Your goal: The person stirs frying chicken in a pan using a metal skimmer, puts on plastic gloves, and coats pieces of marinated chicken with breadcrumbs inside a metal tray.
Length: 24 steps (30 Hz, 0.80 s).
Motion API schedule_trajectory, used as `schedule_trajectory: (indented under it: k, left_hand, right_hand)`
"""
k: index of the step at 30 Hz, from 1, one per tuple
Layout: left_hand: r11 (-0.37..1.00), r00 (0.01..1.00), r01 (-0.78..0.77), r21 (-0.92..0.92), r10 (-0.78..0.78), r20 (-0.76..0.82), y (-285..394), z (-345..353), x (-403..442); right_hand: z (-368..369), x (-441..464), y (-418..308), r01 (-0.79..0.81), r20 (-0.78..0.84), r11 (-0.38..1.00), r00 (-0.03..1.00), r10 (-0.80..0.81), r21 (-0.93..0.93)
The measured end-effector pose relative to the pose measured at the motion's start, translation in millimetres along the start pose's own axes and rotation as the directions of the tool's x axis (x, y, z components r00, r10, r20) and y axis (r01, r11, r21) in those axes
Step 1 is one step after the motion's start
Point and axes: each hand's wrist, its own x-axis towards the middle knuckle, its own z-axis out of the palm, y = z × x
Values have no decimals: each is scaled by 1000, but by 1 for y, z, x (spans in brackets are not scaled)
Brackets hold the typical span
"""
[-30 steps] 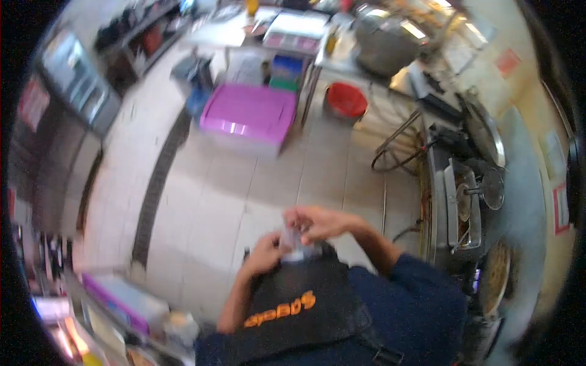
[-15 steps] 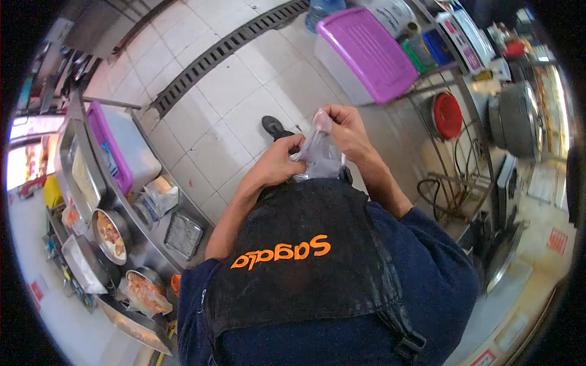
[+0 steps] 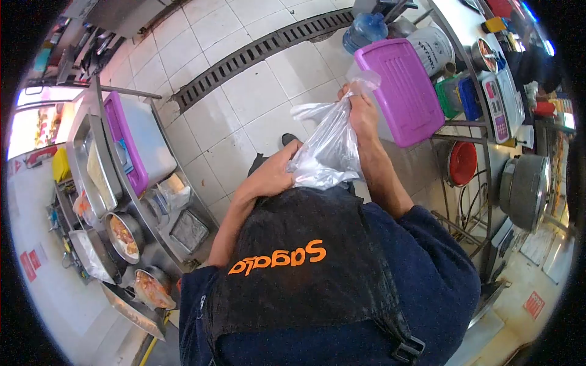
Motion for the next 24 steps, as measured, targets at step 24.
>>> schedule_trajectory:
  k: [24]
  left_hand:
    - [860,986,79,503,-142,89,32,-216,-20]
  right_hand:
    - [189,218,-45,318,119,899,948,-296,-302]
